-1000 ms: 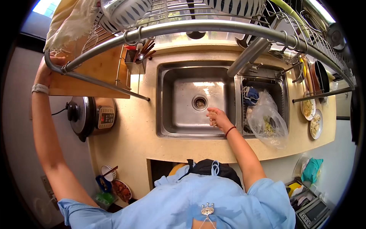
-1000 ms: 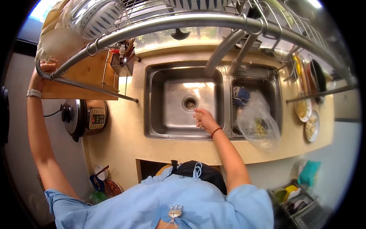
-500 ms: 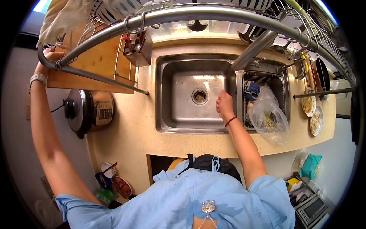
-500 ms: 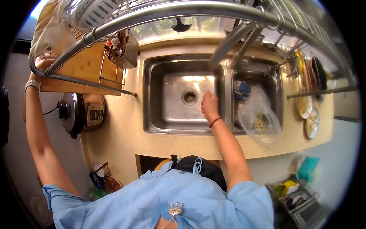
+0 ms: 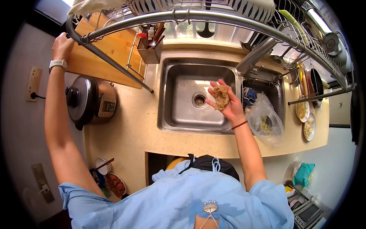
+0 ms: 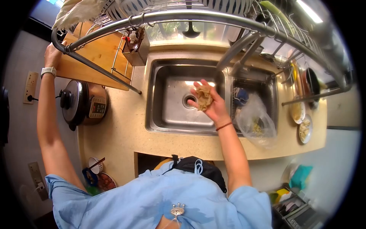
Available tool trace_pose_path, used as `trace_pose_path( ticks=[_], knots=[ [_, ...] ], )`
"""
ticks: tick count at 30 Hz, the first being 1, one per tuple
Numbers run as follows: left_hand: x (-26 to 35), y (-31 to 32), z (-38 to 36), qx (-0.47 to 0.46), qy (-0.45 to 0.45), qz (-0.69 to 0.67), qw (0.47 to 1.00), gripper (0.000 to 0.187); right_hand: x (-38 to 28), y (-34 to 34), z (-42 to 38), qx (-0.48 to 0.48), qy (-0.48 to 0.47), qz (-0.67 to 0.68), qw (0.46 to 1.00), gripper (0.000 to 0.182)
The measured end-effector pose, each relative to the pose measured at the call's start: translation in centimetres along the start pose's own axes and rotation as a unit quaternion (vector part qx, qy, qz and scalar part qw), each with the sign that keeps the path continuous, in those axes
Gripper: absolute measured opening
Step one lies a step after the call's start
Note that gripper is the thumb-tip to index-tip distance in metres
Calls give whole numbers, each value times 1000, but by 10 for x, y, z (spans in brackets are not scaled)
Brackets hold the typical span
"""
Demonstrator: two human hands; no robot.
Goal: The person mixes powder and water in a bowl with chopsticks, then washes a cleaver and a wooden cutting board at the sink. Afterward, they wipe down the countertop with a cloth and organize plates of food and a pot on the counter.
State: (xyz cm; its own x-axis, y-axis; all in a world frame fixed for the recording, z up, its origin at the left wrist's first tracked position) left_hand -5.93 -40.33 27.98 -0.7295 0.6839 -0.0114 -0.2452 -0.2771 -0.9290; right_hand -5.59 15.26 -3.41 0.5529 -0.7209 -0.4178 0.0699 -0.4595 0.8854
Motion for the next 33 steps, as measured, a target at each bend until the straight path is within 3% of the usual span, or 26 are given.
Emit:
trace_pose_path(
  ticks=[2, 3, 4, 6, 8, 10, 13, 15, 17, 18, 19, 20, 22, 23, 25, 26, 28, 29, 30, 31, 33],
  knots=[
    [-8, -10, -20, 207, 51, -57, 975, 50, -4, -21, 4, -9, -5, -297, 955, 39],
    [-4, -23, -45, 248, 48, -115, 961, 45, -5, -49, 14, 13, -24, -608, 794, 42],
    [1, -33, -73, 300, 68, -178, 935, 37, -12, -41, 9, 12, -28, -609, 793, 42],
    [16, -51, -136, 315, 132, -323, 882, 28, -25, -17, -5, 75, 28, -412, 908, 45],
    [39, -60, -199, 271, 202, -384, 859, 24, -32, -3, -9, 39, -14, -379, 925, 47],
    [65, -44, -252, 119, 242, -521, 810, 22, -43, 40, -18, 13, -33, -333, 942, 49],
    [120, -3, -316, -137, 269, -554, 776, 31, -47, 83, -22, -64, -32, -358, 931, 52],
    [168, 31, -351, -152, 296, -560, 758, 42, -42, 119, -30, -110, -33, -356, 927, 51],
    [199, 73, -375, -328, 241, -603, 686, 35, -36, 126, -29, -120, -58, -356, 925, 50],
    [210, 83, -384, -495, 182, -608, 593, 28, -37, 125, -27, -126, -82, -354, 923, 49],
    [212, 93, -387, -582, 124, -556, 580, 21, -41, 117, -24, -100, -133, -394, 904, 43],
    [214, 110, -391, -581, 107, -597, 542, 18, -48, 99, -21, -93, -138, -396, 903, 43],
    [219, 126, -396, -571, 54, -653, 495, 19, -69, 38, -10, 50, -121, -437, 890, 33],
    [226, 122, -397, -575, 56, -650, 494, 19, -82, 12, -3, 121, -145, -470, 862, 30],
    [236, 114, -400, -619, -119, -699, 339, 23, -114, -48, 17, 220, -214, -551, 776, 29],
    [242, 117, -400, -619, -122, -697, 339, 23, -134, -74, 27, 248, -260, -597, 717, 32],
    [259, 124, -405, -623, -147, -723, 261, 26, -169, -91, 43, 290, -311, -670, 608, 38],
    [268, 127, -408, -608, -168, -715, 302, 24, -182, -89, 48, 298, -289, -709, 569, 34],
    [278, 135, -411, -607, -176, -713, 305, 24, -194, -88, 55, 304, -267, -746, 528, 31],
    [288, 144, -413, -588, -179, -734, 290, 23, -203, -99, 64, 301, -260, -747, 532, 31],
    [302, 167, -416, -565, -198, -761, 250, 27, -215, -114, 82, 216, -268, -849, 402, 27]
  ],
)
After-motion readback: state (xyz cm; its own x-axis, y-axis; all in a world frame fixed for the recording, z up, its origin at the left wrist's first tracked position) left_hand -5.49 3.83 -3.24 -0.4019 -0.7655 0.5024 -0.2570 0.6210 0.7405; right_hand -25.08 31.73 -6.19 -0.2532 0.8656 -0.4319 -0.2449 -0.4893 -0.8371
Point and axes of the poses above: each hand's wrist, its own z-axis towards the middle knuckle, its own y-axis out of the palm, x = y × z, the point moved 3 cm from there along z, towards the middle knuckle, and after that the axes turned 9 degrees about -y, right-handed, at the moved point
